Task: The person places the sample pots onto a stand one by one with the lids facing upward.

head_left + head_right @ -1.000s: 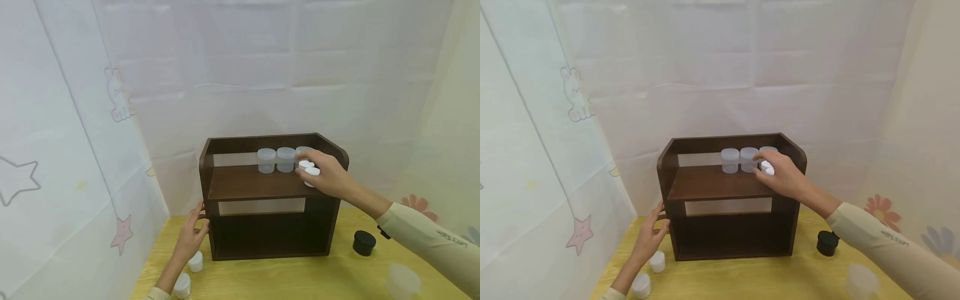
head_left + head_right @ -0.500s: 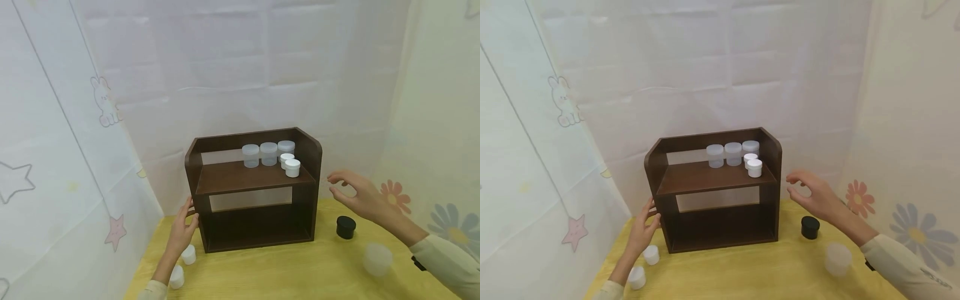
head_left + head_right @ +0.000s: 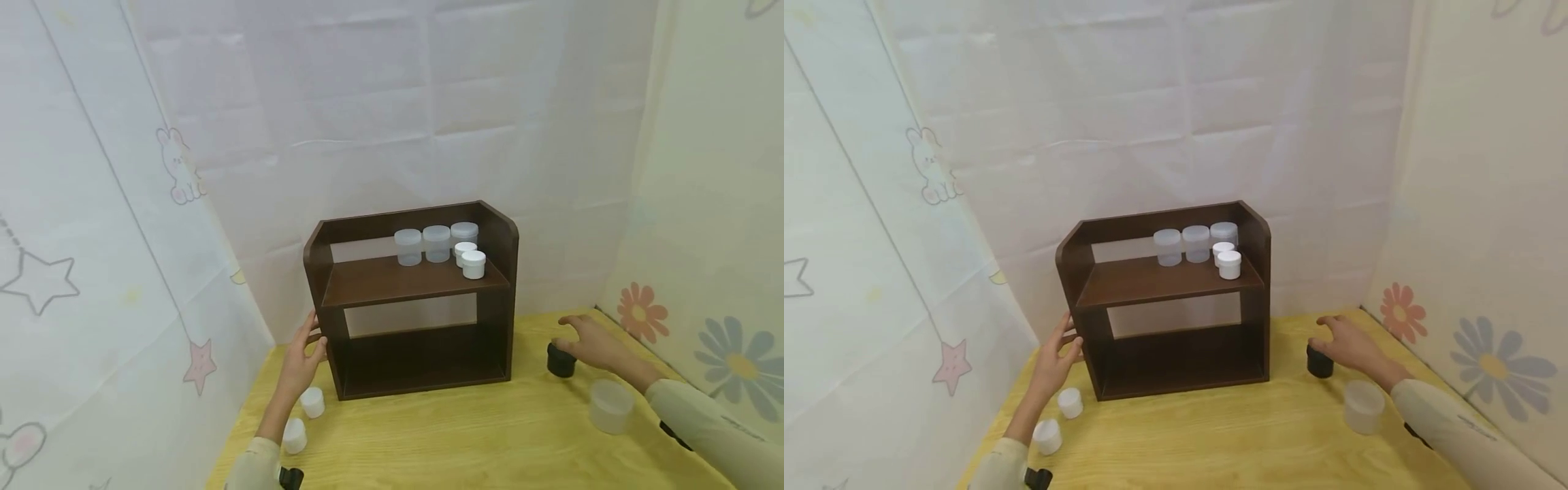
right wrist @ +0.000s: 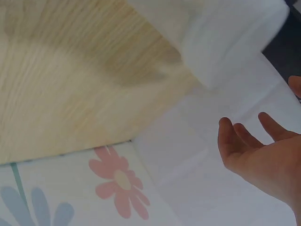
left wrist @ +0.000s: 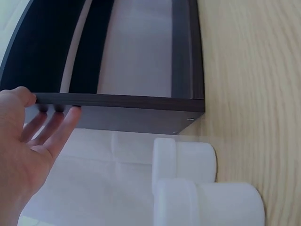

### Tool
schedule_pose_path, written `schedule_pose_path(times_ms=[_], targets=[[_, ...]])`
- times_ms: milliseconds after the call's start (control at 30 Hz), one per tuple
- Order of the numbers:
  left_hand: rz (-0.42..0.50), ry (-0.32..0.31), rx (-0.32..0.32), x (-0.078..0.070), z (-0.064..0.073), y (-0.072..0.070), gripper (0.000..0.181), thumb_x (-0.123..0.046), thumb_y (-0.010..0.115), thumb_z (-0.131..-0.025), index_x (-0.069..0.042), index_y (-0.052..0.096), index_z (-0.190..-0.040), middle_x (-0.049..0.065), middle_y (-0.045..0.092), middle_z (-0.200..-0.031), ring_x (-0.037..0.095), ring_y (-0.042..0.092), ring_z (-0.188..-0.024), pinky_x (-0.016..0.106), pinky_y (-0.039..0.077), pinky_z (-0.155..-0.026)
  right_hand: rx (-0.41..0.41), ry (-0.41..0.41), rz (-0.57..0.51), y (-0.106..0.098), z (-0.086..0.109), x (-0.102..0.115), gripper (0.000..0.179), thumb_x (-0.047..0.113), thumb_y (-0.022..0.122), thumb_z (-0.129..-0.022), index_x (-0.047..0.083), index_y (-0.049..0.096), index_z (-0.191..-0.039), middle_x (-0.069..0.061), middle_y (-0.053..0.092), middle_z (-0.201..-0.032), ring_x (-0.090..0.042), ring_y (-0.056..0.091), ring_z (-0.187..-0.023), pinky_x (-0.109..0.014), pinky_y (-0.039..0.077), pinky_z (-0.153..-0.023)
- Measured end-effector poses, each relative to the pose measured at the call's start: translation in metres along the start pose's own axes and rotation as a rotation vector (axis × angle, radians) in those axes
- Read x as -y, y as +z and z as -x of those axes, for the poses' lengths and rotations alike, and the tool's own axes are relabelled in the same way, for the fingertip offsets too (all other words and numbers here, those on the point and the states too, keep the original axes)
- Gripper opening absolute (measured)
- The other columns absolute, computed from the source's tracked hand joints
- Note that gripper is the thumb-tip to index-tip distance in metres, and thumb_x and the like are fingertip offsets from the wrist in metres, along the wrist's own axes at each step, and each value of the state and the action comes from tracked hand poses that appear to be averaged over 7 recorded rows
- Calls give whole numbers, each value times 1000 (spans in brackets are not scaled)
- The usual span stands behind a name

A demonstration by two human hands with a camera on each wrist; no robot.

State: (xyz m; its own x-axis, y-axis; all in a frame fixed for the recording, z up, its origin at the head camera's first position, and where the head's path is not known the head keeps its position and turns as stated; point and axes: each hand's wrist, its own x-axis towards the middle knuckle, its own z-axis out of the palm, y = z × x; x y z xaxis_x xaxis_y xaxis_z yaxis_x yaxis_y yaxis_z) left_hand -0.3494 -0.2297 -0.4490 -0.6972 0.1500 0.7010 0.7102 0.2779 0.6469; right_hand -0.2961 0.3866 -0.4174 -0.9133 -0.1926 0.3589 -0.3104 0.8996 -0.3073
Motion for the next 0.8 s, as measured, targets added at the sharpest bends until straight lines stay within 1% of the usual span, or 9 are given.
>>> schedule_pose_path(times_ms=[133, 300, 400, 467, 533, 600, 667, 733, 800], targets=[[69, -45, 9, 2, -2, -5, 66, -5, 61, -103, -8, 30, -161, 27, 44, -144, 50, 54, -119, 40, 62, -69, 54, 10, -3, 14, -6, -5, 62, 36, 68, -98, -15, 55, -131, -43, 51, -125, -60, 51, -112, -66, 50, -82], [82, -55, 18, -3, -5, -8, 64, -7, 61, -103, -12, 32, -161, 24, 45, -144, 47, 55, -120, 37, 62, -69, 96, 46, 8, 19, -10, 1, 59, 35, 69, -97, -14, 56, -128, -41, 54, -124, -56, 54, -110, -63, 52, -80], [75, -53, 27, -2, -6, -7, 64, -6, 61, -103, -10, 32, -161, 26, 45, -144, 48, 55, -120, 36, 62, -69, 130, 58, 8, 18, -10, 3, 56, 30, 72, -95, -15, 57, -124, -37, 59, -115, -50, 59, -102, -58, 54, -76], [69, -67, 33, -4, -7, -7, 65, -3, 60, -103, -7, 30, -161, 28, 44, -145, 50, 55, -120, 36, 62, -69, 144, 51, 4, 20, -8, 2, 52, 25, 74, -94, -16, 58, -120, -29, 64, -104, -40, 63, -91, -52, 55, -71], [75, -73, 44, -11, -6, -7, 65, 1, 59, -102, -4, 29, -160, 30, 43, -145, 51, 54, -120, 35, 62, -70, 145, 41, -1, 23, -5, 0, 50, 23, 76, -92, -17, 59, -118, -25, 66, -99, -36, 64, -86, -50, 55, -69], [84, -79, 50, -11, -5, -7, 67, 2, 58, -102, -4, 28, -161, 31, 42, -145, 52, 53, -122, 36, 62, -71, 134, 28, -3, 27, -3, -4, 48, 20, 77, -91, -17, 60, -115, -22, 67, -96, -33, 64, -82, -47, 55, -67], [88, -82, 53, -11, -4, -7, 66, 1, 59, -102, -6, 29, -161, 29, 43, -145, 51, 53, -122, 38, 62, -72, 118, 25, -1, 29, 0, -7, 46, 18, 77, -90, -17, 61, -115, -25, 67, -98, -34, 64, -84, -47, 56, -67], [101, -73, 45, -2, -4, -5, 66, -4, 60, -103, -10, 30, -161, 27, 43, -146, 49, 53, -122, 43, 62, -72, 97, 17, -1, 31, 1, -9, 45, 15, 78, -88, -18, 62, -113, -27, 66, -99, -37, 64, -85, -48, 56, -67], [104, -61, 40, 1, -3, -4, 65, -7, 61, -103, -13, 32, -161, 24, 44, -146, 46, 55, -121, 46, 62, -72, 79, 19, 7, 32, 2, -10, 42, 13, 79, -87, -18, 63, -111, -29, 66, -99, -39, 64, -86, -49, 56, -67]])
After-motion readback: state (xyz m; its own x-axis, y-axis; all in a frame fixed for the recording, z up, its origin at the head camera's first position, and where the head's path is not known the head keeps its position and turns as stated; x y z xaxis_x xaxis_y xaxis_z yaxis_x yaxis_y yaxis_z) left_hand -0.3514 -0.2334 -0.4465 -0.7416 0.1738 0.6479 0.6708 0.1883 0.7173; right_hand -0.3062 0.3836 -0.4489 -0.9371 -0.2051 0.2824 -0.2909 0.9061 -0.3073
